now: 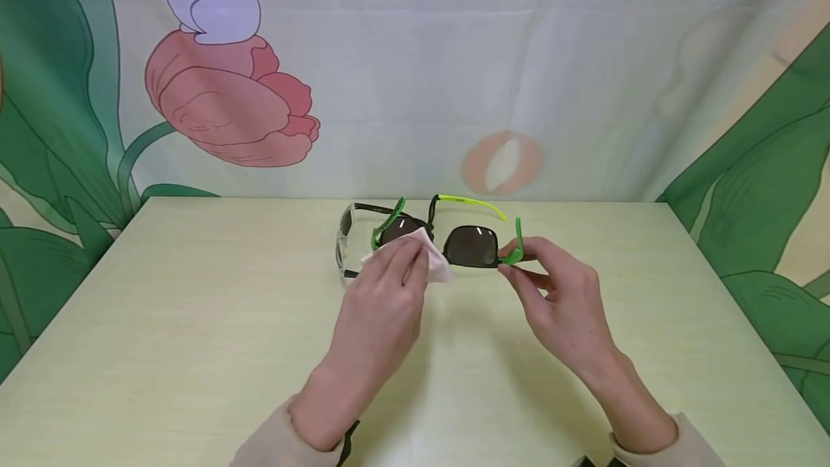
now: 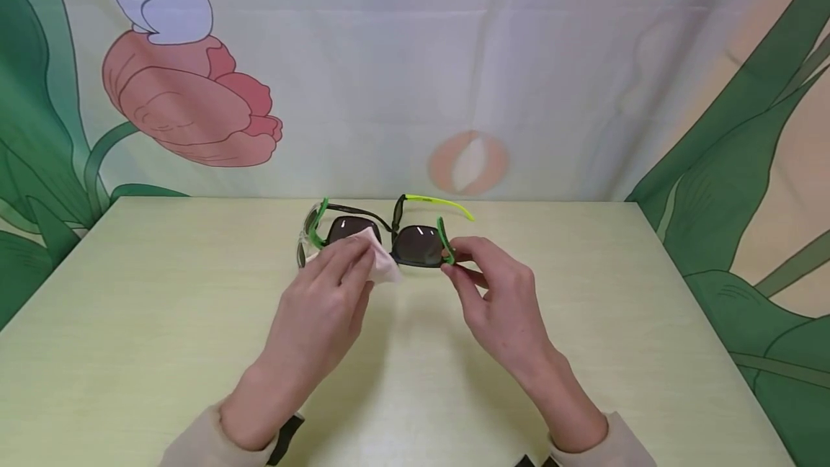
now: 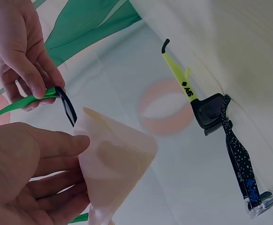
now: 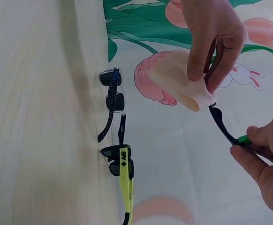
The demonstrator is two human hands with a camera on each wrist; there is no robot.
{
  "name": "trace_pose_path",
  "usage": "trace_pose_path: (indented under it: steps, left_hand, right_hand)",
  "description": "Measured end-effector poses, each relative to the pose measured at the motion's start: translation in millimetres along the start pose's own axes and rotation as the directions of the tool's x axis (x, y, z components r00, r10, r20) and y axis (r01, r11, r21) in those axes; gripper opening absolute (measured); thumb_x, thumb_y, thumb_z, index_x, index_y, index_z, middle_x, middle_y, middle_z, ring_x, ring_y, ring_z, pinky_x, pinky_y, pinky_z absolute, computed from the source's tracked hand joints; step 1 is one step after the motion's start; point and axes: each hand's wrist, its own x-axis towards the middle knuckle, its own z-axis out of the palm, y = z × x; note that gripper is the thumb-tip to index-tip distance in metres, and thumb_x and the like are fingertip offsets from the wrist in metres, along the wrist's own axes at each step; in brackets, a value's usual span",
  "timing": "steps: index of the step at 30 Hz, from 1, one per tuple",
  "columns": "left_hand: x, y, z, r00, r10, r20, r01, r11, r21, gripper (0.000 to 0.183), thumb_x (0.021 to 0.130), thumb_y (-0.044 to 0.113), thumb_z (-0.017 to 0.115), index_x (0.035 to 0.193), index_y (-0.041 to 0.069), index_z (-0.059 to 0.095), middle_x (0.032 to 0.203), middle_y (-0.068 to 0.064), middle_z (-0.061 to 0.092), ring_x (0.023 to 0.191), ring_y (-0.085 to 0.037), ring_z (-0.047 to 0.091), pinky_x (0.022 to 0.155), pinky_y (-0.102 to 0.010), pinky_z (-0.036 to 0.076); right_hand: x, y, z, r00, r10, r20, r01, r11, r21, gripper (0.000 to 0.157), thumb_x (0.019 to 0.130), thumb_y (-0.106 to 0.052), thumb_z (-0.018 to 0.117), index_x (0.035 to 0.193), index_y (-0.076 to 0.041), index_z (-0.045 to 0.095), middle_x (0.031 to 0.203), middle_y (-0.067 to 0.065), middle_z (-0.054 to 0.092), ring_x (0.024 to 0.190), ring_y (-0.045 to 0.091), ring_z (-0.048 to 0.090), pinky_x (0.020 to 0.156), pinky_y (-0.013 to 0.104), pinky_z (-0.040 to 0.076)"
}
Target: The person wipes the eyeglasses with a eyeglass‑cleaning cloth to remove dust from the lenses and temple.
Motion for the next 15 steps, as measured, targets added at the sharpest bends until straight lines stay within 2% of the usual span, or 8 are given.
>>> trace_pose_path:
  steps: [8,15]
  left_hand:
    - [-1.7,5.6,3.4,0.999,-0.035,0.017,0.034,0.999,0.039,0.045,0.081,0.000,0.081,0.124,-0.009,0.068,0.127,-0.022,0.066,0.122,-0.036,0.058,0.111,-0.040,0.043]
    - [-3.0,9.3,6.1,0.994,-0.079,0.070,0.069,0.988,0.136,0.051,0.085,0.000,0.071,0.134,-0.010,0.060,0.137,-0.025,0.057,0.130,-0.038,0.051,0.109,-0.043,0.044]
  right_hand:
    - [-1.2,0.3,0.9,1.000,-0.006,0.012,0.006,1.000,0.011,0.028,0.084,0.020,0.073,0.102,0.000,0.069,0.101,0.003,0.072,0.091,0.020,0.073,0.079,0.026,0.059]
    - [-1.5,0.8,3.9,0.999,-0.036,0.012,0.036,0.999,-0.003,0.027,0.084,0.021,0.072,0.102,0.000,0.069,0.101,0.004,0.072,0.091,0.021,0.074,0.081,0.026,0.058]
